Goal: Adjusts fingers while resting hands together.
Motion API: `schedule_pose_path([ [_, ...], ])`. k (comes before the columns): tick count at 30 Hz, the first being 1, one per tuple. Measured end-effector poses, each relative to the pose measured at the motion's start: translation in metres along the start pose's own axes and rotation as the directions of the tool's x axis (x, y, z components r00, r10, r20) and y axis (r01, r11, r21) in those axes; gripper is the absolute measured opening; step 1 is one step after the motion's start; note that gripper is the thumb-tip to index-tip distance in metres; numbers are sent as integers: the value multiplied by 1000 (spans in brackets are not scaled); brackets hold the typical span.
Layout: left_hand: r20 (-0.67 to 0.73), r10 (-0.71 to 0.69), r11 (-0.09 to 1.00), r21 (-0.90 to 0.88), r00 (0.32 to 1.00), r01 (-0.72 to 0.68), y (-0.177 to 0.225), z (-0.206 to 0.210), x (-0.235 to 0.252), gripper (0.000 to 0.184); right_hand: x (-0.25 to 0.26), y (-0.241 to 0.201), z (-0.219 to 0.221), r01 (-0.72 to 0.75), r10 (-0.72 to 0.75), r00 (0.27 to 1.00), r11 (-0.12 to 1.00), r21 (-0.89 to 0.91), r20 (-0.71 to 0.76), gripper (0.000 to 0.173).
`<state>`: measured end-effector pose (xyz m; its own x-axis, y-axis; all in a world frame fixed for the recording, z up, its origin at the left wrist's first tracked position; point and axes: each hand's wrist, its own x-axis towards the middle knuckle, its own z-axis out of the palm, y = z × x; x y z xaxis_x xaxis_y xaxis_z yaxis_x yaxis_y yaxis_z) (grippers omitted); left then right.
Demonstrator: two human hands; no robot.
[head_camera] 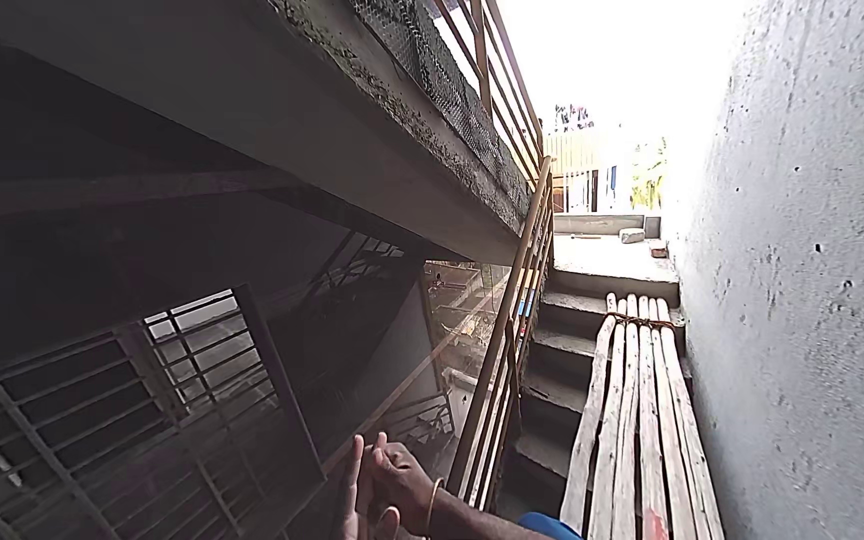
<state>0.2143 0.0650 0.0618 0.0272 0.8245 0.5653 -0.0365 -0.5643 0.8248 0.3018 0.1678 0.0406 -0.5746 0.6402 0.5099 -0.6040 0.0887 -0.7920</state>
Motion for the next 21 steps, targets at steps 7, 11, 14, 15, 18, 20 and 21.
schedule_pose_path([
  [7,2,-10,995,-104,1000,11,-1,-12,0,87,1,-5,-6,-56,61,998,978,-199,20,44],
  [11,-32,-20,998,-64,999,18,1,-9,0,86,2,-1,-7,-49,53,998,975,-215,13,43],
  [14,-60,-26,999,32,998,28,1,-6,1,86,3,-1,-7,-64,68,998,977,-203,13,44],
  [15,-67,-35,998,59,997,39,0,-6,1,88,3,-2,-6,-77,80,997,977,-198,7,43],
  [18,-78,-52,990,125,996,61,0,-4,2,88,3,-2,-5,-95,95,995,984,-150,-7,42],
  [20,-80,-58,986,153,995,69,0,-3,2,89,3,-2,-6,-94,94,996,986,-141,-8,42],
  [21,-75,-63,983,170,995,75,0,-2,2,90,3,-3,-6,-95,94,996,985,-141,-13,42],
])
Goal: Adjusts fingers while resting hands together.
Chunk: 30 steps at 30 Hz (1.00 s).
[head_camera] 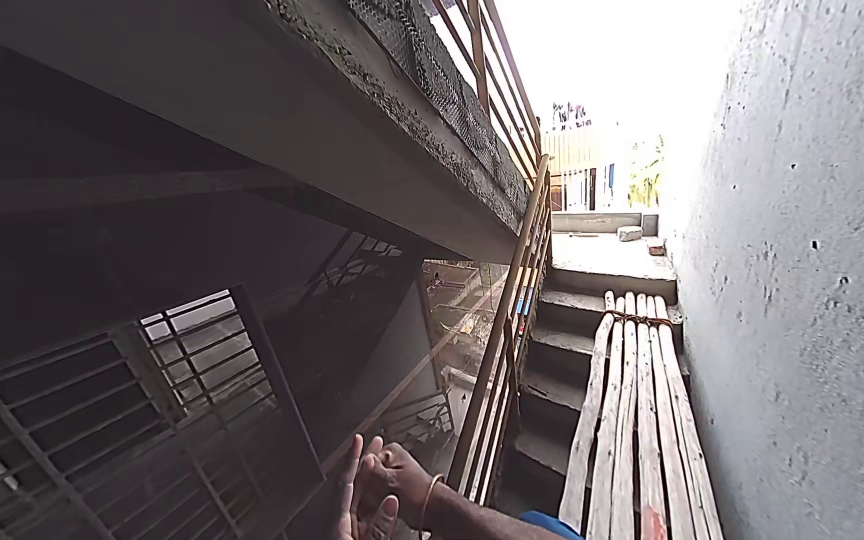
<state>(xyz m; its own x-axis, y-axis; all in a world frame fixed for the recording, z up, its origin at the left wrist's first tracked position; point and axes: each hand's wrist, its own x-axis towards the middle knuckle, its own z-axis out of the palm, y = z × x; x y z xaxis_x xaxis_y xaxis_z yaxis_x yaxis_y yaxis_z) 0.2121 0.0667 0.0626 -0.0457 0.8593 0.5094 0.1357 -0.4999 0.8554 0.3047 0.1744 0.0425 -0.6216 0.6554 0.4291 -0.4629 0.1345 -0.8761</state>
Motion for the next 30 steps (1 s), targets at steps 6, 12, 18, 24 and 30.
schedule_pose_path([
  [6,15,10,987,159,1000,-13,-4,-1,0,87,2,3,-2,13,-13,1000,1000,10,11,44],
  [12,47,7,975,222,999,-17,-2,-3,1,81,1,3,0,54,-55,998,997,53,19,44],
  [18,44,19,960,280,999,-30,2,-3,1,74,-1,0,1,61,-61,998,998,29,4,44],
  [24,33,7,921,388,999,-20,7,-1,2,68,0,3,0,77,-77,997,995,56,-3,42],
  [30,80,15,878,476,997,-51,9,-10,2,71,1,5,0,96,-96,995,995,-12,4,42],
])
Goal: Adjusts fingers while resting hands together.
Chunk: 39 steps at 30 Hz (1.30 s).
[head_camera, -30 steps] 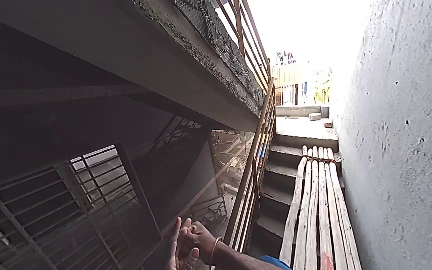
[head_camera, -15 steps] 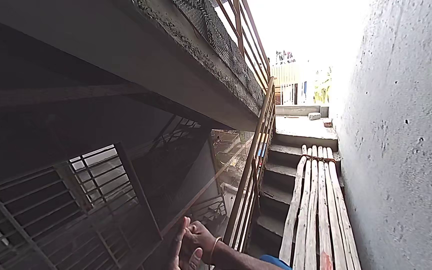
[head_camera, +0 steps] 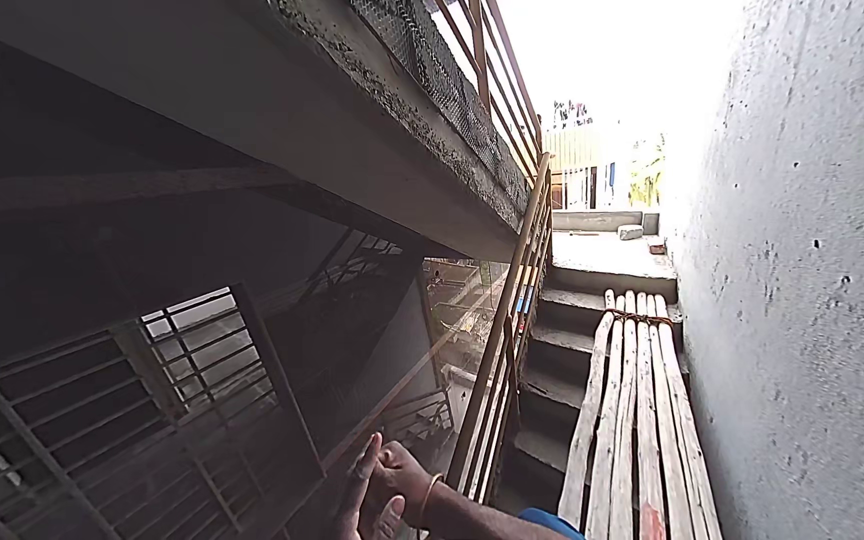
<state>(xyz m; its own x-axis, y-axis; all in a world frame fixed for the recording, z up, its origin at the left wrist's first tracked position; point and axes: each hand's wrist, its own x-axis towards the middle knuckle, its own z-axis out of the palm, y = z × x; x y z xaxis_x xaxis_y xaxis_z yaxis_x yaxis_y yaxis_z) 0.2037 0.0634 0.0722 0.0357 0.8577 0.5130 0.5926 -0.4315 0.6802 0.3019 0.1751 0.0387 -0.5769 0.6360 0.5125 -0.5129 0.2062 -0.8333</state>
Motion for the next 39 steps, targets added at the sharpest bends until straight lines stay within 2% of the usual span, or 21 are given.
schedule_pose_path([
  [3,7,27,997,66,1000,-28,1,-1,0,71,-1,-3,1,-14,14,1000,1000,-4,-3,43],
  [5,17,27,999,36,999,-28,0,-1,0,73,-2,-4,2,-16,16,1000,1000,6,-10,42],
  [7,25,9,995,-104,1000,-6,1,0,-1,76,-3,-4,1,-15,15,1000,999,45,-10,41],
  [9,-11,34,935,-352,999,-36,0,4,-3,75,-4,-4,2,-7,7,1000,997,81,-5,42],
  [11,-37,101,788,-608,994,-103,-8,7,-3,70,-3,-3,0,28,-29,999,997,75,13,45],
  [13,-64,100,570,-814,993,-110,-10,12,-1,58,-2,-3,-1,56,-58,998,996,77,31,48],
  [15,-12,80,377,-925,997,-42,-4,11,-2,56,-2,-5,-3,62,-67,996,995,77,57,48],
  [16,14,83,314,-949,996,-13,1,9,-3,57,-3,-6,-4,56,-61,996,996,72,70,46],
  [18,40,101,260,-966,994,12,3,6,-3,56,-3,-7,-5,33,-38,996,998,52,87,46],
  [20,38,94,330,-944,995,5,-3,7,-3,56,-2,-7,-6,5,-6,996,1000,10,88,46],
  [24,-8,-3,583,-812,1000,-4,-10,9,-3,52,-1,-4,-11,-73,86,993,985,-157,78,44],
  [26,-15,-16,644,-765,1000,-1,-9,8,-2,51,-1,-6,-10,-71,85,994,980,-184,72,42],
  [29,-45,-22,661,-750,999,-19,-4,8,-2,47,-2,-7,-8,-45,52,997,994,-103,61,40],
  [32,-76,-10,726,-686,997,-45,-1,8,-1,45,-2,-8,-5,-44,45,997,999,-22,60,38],
  [37,-58,-45,886,-464,997,13,3,8,0,66,-2,-5,-3,-45,43,998,998,47,43,39],
  [39,-44,-52,927,-373,998,31,1,7,0,69,-2,-4,-2,-27,25,999,999,42,33,39],
])
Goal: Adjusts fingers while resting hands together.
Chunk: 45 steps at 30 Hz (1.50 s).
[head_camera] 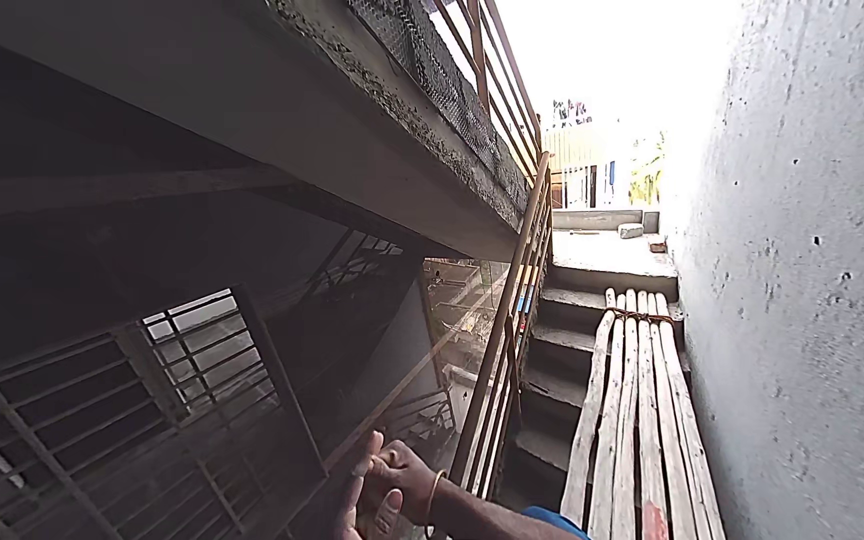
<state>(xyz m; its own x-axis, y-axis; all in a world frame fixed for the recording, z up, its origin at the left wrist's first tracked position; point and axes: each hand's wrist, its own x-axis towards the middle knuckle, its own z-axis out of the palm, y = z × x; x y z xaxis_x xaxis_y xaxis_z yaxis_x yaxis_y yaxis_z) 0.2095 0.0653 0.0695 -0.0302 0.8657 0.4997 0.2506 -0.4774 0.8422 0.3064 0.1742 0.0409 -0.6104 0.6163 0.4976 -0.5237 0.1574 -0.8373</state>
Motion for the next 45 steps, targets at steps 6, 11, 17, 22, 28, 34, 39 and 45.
schedule_pose_path([
  [6,78,102,884,450,992,-126,-6,-3,3,70,-3,9,1,116,-119,991,992,-48,-59,36],
  [11,41,65,972,226,997,-73,-2,-4,1,77,-2,4,0,78,-78,997,997,-4,5,38],
  [17,116,131,810,-585,985,-39,-13,-6,-1,67,0,2,-3,109,-109,993,994,5,54,45],
  [22,144,106,751,-660,984,15,-17,-9,-2,59,0,-1,-8,60,-49,997,981,-184,62,49],
  [28,22,86,930,-359,996,-73,-15,0,-1,75,0,-1,-4,69,-68,998,978,-199,8,47],
  [34,28,55,995,-83,998,-53,-5,2,0,85,-1,2,-2,67,-70,997,991,-116,-27,41],
  [39,78,61,928,363,995,-85,-9,-7,1,83,-3,9,1,188,-210,977,928,-321,-34,40],
  [45,64,122,819,557,990,-137,-17,0,0,85,-1,17,3,194,-220,970,958,-213,-104,32],
])
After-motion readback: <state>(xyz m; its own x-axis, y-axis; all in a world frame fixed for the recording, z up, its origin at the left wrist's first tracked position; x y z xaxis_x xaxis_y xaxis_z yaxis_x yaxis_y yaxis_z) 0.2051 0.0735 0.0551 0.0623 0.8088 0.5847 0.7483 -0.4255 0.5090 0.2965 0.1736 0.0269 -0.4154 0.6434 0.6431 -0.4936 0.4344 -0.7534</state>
